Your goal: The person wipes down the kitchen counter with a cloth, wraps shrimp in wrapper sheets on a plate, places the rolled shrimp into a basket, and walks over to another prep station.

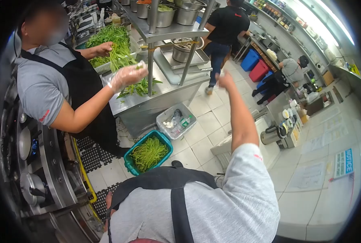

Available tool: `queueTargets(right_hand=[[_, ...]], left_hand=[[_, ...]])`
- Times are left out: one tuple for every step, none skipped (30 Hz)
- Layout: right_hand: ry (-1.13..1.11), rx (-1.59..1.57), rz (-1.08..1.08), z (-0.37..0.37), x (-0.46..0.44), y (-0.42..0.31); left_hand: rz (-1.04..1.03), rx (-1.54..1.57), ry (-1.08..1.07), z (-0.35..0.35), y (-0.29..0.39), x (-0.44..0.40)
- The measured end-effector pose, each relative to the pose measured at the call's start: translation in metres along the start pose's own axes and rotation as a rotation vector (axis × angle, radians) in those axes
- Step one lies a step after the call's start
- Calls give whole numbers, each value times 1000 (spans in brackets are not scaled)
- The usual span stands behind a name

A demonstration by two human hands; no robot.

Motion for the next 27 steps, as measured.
queueTargets(right_hand=[[-63, -311, -78, 42, 8, -93], [-90, -346, -60, 56, -30, -112], [-178, -461, -79, 56, -81, -109], [-67, -407, -62, 75, -77, -137], [-79, -389, -10, 83, -90, -148], [-87, -353, 18, 83, -111, -143], [-95, -318, 47, 81, -130, -137], [-60, -220, 112, 86, -128, -143], [-71, -236, 129, 81, -134, -140], [-110, -278, 104, 75, -143, -136], [-149, -316, 79, 69, -153, -131], [-145, -307, 94, 63, -161, -128], [-208, -321, 104, 65, -156, -134], [-205, -296, 122, 62, -160, -134], [-202, -271, 133, 58, -163, -134], [-209, -278, 138, 57, -167, -135], [-213, -262, 142, 57, -171, -138], [-218, -247, 147, 56, -173, -141], [-226, -254, 154, 53, -181, -144], [-220, -271, 143, 52, -189, -147], [-215, -287, 127, 50, -194, -147], [-221, -294, 128, 47, -195, -146], [-210, -293, 140, 45, -197, -148], [-197, -290, 158, 46, -200, -153], [-187, -287, 177, 45, -203, -158], [-182, -275, 192, 45, -204, -162], [-195, -274, 200, 41, -203, -166]], left_hand=[[5, 22, 38, 7, -14, 5], [7, 33, 75, 8, -26, 16], [9, 50, 113, 8, -40, 29], [10, 65, 152, 7, -56, 41], [10, 70, 185, 3, -73, 54], [2, 67, 222, -3, -90, 69], [-13, 42, 253, -13, -107, 82], [-38, 3, 287, -24, -123, 94], [-65, -58, 322, -36, -137, 106], [-96, -139, 354, -51, -150, 116], [-118, -218, 385, -62, -164, 119], [-136, -283, 417, -70, -178, 124], [-150, -329, 434, -80, -186, 129], [-157, -352, 449, -87, -193, 134], [-166, -370, 464, -92, -197, 137], [-174, -367, 466, -96, -199, 141], [-178, -362, 471, -99, -202, 143], [-178, -341, 468, -102, -206, 145], [-179, -320, 471, -104, -208, 147], [-185, -295, 468, -104, -209, 149], [-188, -270, 465, -103, -210, 151], [-190, -233, 464, -102, -209, 155], [-190, -194, 463, -103, -210, 159], [-196, -144, 453, -105, -208, 161], [-206, -105, 448, -106, -205, 165], [-212, -64, 440, -104, -209, 164], [-230, -17, 437, -103, -213, 163]])
Point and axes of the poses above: each hand's wrist, its own x-axis away from the middle knuckle, its own z-axis out of the back of the hand, y = z × x, the point moved 4 cm from there along -x, towards the middle knuckle, and after that the axes turned 10 degrees about z, right-handed, at the moved point
